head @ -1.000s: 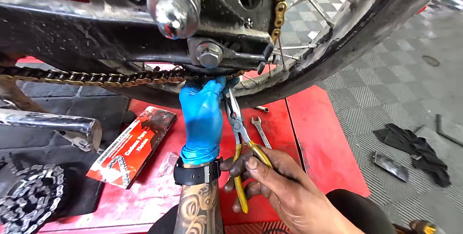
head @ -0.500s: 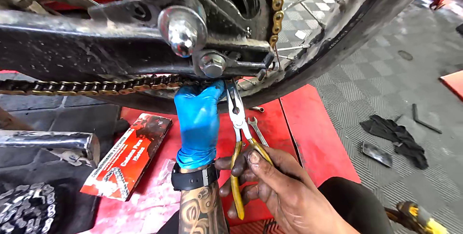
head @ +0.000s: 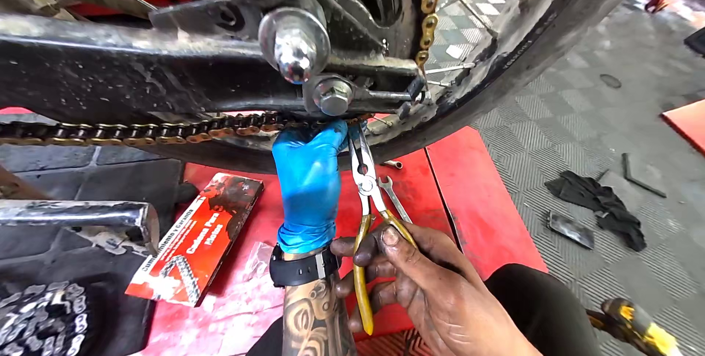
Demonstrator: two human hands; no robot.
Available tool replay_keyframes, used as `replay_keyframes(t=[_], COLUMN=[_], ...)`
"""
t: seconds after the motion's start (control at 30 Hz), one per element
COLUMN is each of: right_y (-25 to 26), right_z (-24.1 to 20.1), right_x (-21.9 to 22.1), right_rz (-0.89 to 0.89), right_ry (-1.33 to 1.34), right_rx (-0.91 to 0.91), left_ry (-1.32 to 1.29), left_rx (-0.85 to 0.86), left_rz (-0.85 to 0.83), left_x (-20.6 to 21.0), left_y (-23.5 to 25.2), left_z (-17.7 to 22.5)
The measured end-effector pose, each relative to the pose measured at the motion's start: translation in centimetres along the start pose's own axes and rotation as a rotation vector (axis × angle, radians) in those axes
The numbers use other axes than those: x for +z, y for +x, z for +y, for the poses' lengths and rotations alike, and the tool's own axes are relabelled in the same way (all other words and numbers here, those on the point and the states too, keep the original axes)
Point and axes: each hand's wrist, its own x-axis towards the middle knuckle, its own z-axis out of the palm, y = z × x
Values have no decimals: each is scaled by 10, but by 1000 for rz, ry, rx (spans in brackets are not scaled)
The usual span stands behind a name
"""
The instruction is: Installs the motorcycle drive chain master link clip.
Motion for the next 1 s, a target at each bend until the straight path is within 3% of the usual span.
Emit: replay_keyframes(t=[0.2,0.3,0.37,0.47,0.63,0.73,0.77,0.8,0.83,0.87,0.97,1.0], right_y=[1,1,1,1,2,1,1,1,1,1,-1,-2], right_z=[0,-1,-2,-4,-6,-7,-8,-9,-10,-11,-13,-14], right_x=[-1,1,1,2,2,1,2,2,2,2,1,1], right_rz=[-8,-19,-39,-67,-117,-135,-137,-140,-136,-135,-137,-136], right_ry=[9,59,106,184,339,401,414,424,427,430,445,447], right_rx=[-1,14,30,52,83,100,108,115,122,126,142,144], left_ry=[-18,-73,-82,-84,-53,-163,-187,-157,-17,120,236,211], left_rx=[77,-205,-240,-187,-160,220,263,150,-109,-154,-3,-56], left_rz=[-35,-61,-88,-178,-173,-285,-276,-214,-127,-92,-134,-93], left_x=[5,25,24,17,15,-8,-7,2,16,25,13,12], left_y=[2,9,11,9,9,2,-7,-23,-40,-49,-62,-68], left_z=[16,99,109,105,95,28,31,61,114,138,120,119])
